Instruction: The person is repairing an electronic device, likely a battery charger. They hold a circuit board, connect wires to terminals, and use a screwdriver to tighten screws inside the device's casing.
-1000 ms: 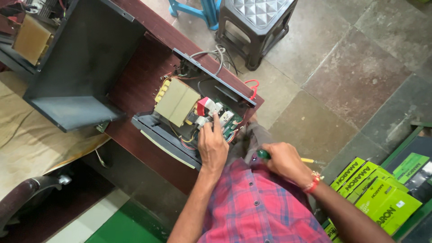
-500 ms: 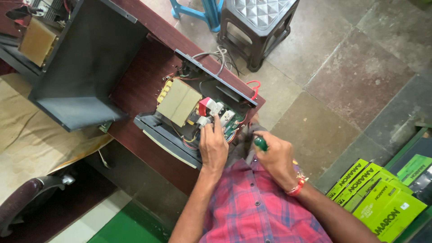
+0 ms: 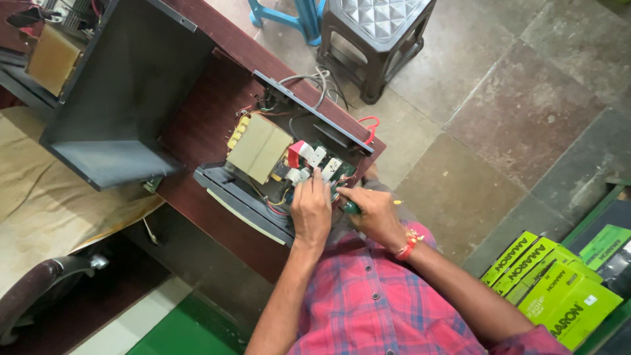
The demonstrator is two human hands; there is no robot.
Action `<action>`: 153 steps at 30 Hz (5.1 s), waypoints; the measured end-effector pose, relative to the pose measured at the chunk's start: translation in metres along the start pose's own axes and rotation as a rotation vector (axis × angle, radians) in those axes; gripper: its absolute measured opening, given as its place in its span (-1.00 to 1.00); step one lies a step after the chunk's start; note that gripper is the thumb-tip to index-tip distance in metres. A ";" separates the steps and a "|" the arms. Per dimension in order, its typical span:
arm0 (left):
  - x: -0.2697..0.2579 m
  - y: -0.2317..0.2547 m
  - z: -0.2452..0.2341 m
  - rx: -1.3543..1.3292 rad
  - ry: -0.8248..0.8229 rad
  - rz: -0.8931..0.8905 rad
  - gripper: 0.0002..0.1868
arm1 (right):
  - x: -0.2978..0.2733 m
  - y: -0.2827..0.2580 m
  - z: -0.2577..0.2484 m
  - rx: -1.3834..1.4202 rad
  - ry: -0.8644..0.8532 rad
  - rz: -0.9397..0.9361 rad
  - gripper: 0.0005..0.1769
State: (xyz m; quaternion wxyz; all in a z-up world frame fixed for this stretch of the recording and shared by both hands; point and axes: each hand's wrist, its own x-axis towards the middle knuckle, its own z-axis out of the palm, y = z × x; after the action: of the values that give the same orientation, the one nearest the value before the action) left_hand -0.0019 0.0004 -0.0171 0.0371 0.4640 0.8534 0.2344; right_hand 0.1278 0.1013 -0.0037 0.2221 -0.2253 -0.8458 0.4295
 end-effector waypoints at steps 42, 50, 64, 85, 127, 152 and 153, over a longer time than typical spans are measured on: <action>0.011 0.015 -0.019 0.078 0.119 -0.038 -0.73 | -0.037 0.065 0.036 0.251 -0.600 0.195 -0.65; 0.008 0.004 -0.010 0.002 0.045 0.006 -0.68 | -0.026 0.050 0.058 0.095 -0.709 0.035 -0.70; 0.015 0.004 -0.012 -0.059 -0.031 -0.003 -0.73 | -0.027 0.060 0.059 0.045 -0.704 -0.003 -0.75; 0.008 0.010 0.009 0.056 -0.058 -0.077 -0.59 | 0.032 -0.025 -0.105 -0.202 -0.734 0.164 -0.46; -0.001 0.021 0.005 0.126 0.069 -0.181 -0.57 | 0.054 -0.027 -0.131 -0.136 -0.817 0.149 -0.71; -0.001 0.021 0.005 0.072 0.067 -0.209 -0.57 | 0.065 -0.018 -0.117 -0.255 -0.885 0.158 -0.73; -0.001 0.021 0.005 0.070 0.058 -0.210 -0.57 | 0.065 -0.018 -0.117 -0.258 -0.881 0.163 -0.73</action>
State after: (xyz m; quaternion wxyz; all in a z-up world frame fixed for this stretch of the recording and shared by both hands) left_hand 0.0165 0.0114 -0.0124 0.0206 0.3662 0.9057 0.2124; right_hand 0.1393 0.2022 0.0851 -0.2228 -0.1129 -0.8856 0.3916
